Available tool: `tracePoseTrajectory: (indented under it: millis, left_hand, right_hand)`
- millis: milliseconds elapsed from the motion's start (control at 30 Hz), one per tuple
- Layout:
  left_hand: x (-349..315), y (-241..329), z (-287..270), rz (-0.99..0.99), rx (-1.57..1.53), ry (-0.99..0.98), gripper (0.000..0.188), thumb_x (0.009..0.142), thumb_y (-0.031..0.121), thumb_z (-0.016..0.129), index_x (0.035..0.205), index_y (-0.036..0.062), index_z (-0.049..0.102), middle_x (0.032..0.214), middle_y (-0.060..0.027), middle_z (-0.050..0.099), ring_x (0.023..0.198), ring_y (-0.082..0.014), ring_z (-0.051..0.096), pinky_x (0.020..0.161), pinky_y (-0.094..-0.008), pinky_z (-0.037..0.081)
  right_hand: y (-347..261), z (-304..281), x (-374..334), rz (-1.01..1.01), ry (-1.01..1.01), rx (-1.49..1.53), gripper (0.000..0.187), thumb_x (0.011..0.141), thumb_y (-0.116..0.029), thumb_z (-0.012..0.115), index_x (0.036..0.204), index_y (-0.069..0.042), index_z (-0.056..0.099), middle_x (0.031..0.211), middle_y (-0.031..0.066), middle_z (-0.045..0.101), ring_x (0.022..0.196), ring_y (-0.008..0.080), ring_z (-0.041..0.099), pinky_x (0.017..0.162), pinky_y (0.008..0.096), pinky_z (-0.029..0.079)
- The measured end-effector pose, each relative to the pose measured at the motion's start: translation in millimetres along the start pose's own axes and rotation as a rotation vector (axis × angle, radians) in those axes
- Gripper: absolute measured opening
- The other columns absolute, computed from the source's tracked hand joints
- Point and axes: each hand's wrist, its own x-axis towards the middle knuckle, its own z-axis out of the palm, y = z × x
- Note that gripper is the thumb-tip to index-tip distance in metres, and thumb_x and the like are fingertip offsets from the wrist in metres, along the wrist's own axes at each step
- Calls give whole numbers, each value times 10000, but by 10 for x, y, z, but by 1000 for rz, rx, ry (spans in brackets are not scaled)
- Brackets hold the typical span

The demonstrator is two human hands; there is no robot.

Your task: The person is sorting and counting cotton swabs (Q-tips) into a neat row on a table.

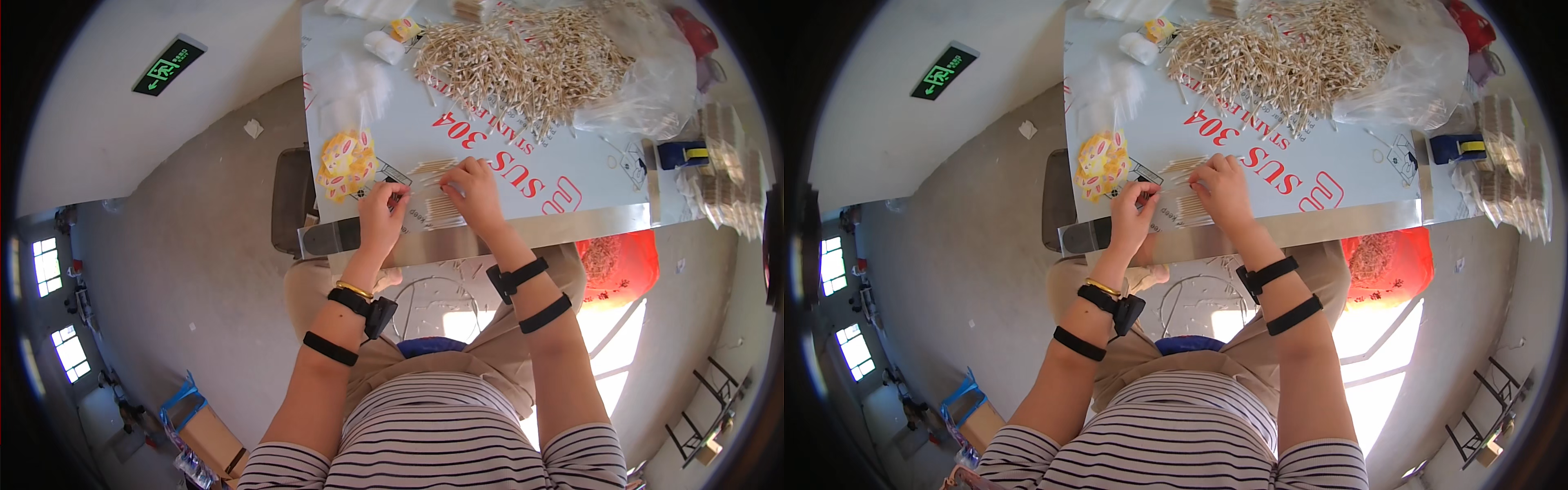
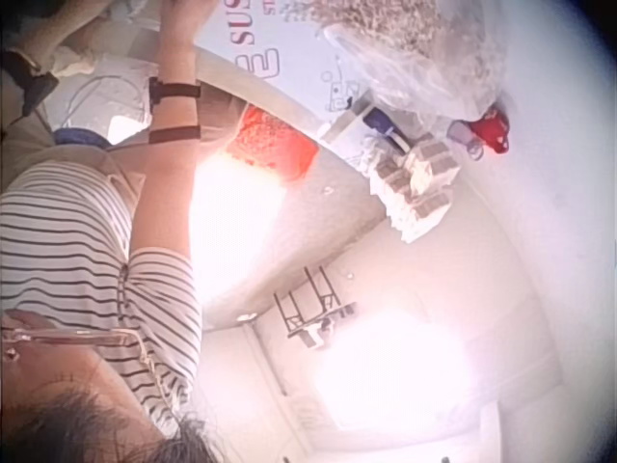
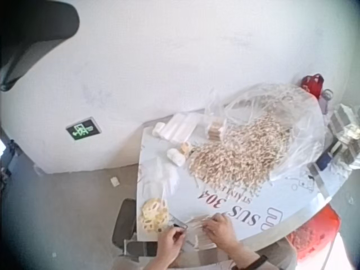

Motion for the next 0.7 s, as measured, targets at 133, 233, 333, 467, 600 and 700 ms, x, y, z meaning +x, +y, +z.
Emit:
tracePoseTrajectory:
  millis: [133,233,333,467,600,700]
  left_hand:
    - [-23,9,-34,-68,12,-2,227,869,-19,718,1078,64,695,939,-66,705,696,-206,669,697,-355,519]
    - [-62,6,-16,-59,43,-30,306,865,-32,691,1144,93,679,974,-60,694,716,-205,653,764,-387,484]
    - [-47,219,74,-53,36,-60,317,860,0,698,1151,125,682,1011,-51,656,838,-223,641,840,-416,436]
    - [18,322,172,235,335,-14,308,845,63,737,1135,160,694,1064,-38,596,1024,-259,584,893,-438,405]
    - [223,262,186,275,441,-48,272,817,99,783,1070,178,720,1064,-34,580,1029,-266,560,899,-437,392]
    - [332,258,184,276,500,-114,210,817,118,805,1004,182,732,1043,-25,569,1023,-264,554,906,-431,384]
  right_hand:
    - [99,-183,-28,77,56,20,160,789,-69,802,931,-128,758,961,57,624,972,305,576,866,428,488]
    - [142,-337,-60,109,79,32,151,801,-67,800,933,-127,756,959,57,622,964,302,574,863,423,479]
    - [195,-382,-128,130,49,25,149,806,-59,794,936,-123,755,959,60,625,964,297,574,870,420,476]
    - [166,-338,-97,137,56,57,155,807,-48,786,945,-110,752,954,66,632,965,290,580,869,416,481]
    - [209,-370,-128,209,99,115,159,811,-46,783,959,-95,751,943,69,630,951,280,581,848,406,488]
    - [245,-449,-227,242,122,135,159,822,-42,774,974,-82,751,935,70,629,927,263,578,831,388,494]
